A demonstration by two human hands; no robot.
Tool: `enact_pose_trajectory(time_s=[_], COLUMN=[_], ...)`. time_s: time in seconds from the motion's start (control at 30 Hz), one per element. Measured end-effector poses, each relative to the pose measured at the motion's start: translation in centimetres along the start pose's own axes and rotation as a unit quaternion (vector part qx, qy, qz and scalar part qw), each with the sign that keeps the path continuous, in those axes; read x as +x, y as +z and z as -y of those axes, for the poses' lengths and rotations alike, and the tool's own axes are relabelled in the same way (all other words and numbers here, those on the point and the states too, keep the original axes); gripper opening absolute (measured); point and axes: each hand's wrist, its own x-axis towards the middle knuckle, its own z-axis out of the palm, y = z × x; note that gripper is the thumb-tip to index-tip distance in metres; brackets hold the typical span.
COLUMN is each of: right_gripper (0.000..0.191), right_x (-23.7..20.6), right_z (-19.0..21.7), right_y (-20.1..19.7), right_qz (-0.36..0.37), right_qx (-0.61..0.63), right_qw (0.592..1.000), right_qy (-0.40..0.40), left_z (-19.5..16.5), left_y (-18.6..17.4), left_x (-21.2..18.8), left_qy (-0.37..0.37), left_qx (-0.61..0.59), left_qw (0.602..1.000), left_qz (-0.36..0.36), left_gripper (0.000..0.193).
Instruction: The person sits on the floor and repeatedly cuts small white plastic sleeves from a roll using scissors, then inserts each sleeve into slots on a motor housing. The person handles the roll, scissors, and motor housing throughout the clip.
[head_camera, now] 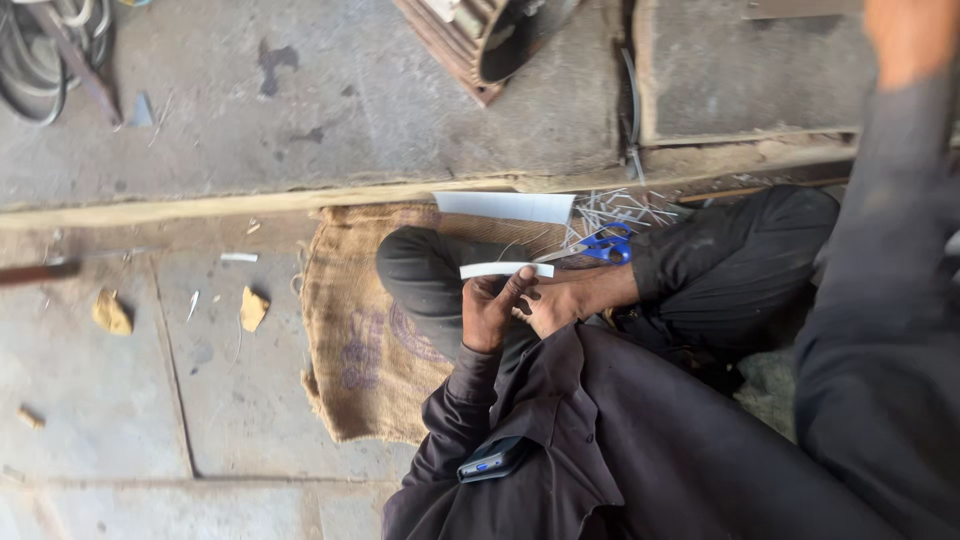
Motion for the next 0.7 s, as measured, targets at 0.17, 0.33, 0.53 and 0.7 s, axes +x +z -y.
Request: enact_pose_trajectory(time_s=[0.17, 0.33, 0.53, 0.7], right_gripper=[0.018, 0.025, 0.033, 0.031], right_x=[-11.4, -25.4, -26.9, -23.4], right_z=[-0.1, -0.6, -3.2, -1.5], right_y=[4.5, 14.7, 18.8, 16.8], right_qz=[0.261, 0.446, 0.439, 0.527], right_qx=[0.057, -0.066, -0.172, -0.204], right_qw=[0.963, 0.886, 0.857, 0.797], right_qy=[-0.026, -0.106, -0.211, -0.212], left_z=[0.0, 0.5, 0.2, -1.3], left_y=[-2.1, -3.5, -1.7, -0.5], left_x=[0.4, 1.0, 1.4, 1.6], left_qy=[0.014, 0.000, 0.003, -0.005], left_qx=[-0.052, -0.092, -0.133, -0.180], left_qw=[0.996, 0.993, 0.990, 0.983], left_qz=[-0.075, -0.070, -0.045, -0.036], left_gripper=[0.028, 0.024, 0.024, 0.028])
